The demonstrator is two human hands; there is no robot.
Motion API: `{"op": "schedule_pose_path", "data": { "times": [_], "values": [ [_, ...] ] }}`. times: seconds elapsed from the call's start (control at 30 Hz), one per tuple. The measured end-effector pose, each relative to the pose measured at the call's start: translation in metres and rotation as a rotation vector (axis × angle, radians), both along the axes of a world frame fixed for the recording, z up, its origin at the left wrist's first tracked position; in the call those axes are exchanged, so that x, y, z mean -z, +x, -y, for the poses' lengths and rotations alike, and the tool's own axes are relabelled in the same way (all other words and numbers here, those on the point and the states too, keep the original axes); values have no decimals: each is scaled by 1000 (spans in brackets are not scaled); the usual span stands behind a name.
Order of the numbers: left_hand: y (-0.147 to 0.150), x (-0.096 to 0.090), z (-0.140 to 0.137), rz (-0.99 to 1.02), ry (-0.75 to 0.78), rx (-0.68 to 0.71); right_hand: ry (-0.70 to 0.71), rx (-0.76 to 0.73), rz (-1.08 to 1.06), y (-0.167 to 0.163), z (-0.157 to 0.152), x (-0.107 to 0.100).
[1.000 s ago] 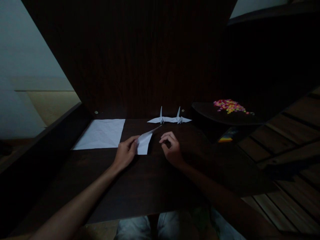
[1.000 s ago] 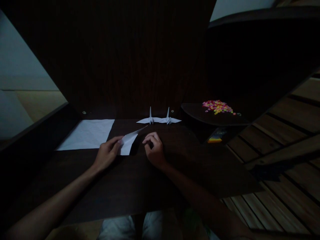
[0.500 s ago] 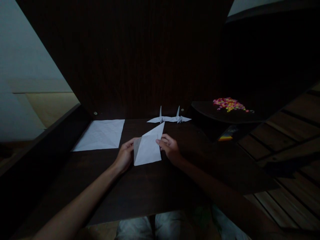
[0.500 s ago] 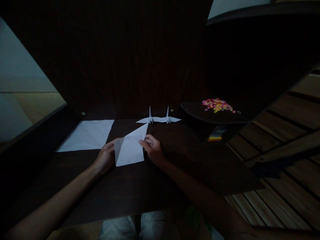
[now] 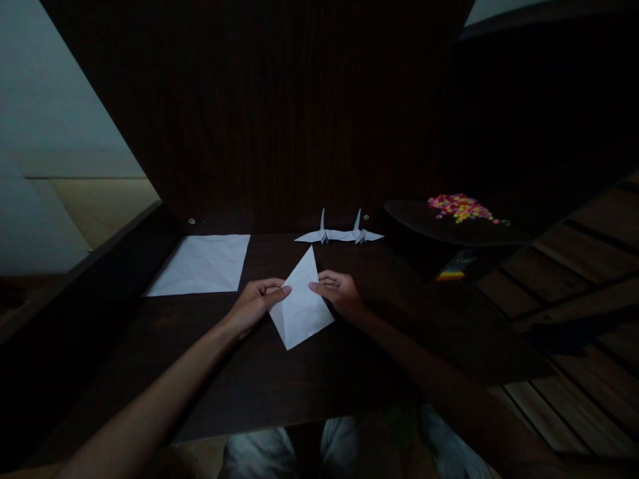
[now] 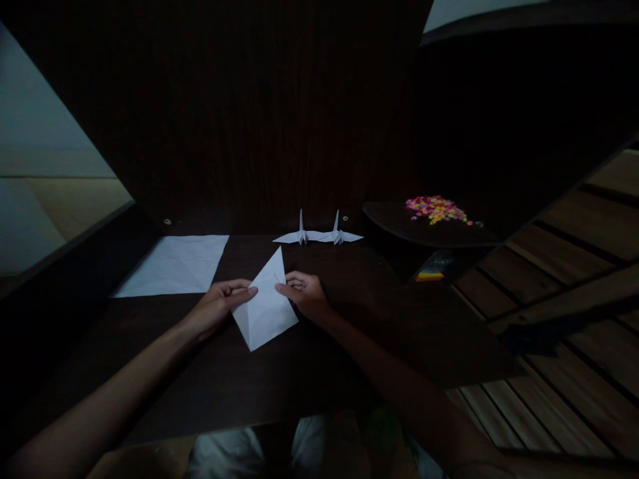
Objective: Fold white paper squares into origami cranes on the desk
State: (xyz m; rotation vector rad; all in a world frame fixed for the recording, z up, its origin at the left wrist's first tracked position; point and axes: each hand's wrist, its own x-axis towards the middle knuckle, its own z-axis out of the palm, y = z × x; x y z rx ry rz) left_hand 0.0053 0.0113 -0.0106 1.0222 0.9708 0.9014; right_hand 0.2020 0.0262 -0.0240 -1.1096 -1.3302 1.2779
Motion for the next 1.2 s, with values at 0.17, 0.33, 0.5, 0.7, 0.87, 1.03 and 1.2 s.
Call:
{"op": "schedule_pose_path", "data": {
  "times": [0.17,0.33,0.5,0.7,0.87,1.03,1.2],
  "values": [
    [-2,4,-1,19,4,-1,16,-52,54,4,-3,2],
    [-3,6,-2,17,9,40,41,-107,75,7,-4,2],
    [-3,3,-4,-41,10,-7,63,-159,127,8,-4,1],
    [-4,4,-4,-155,-2,-28,32,-183,187,6,-2,0],
    [-4,3,-1,-176,11,40,1,-174,186,3,1,-4],
    [-4,4,1,-178,43,30,-13,-166,194,4,0,-3],
    [-4,6,1,-200,78,48,6,-165,203,6,0,2]
  ]
}}
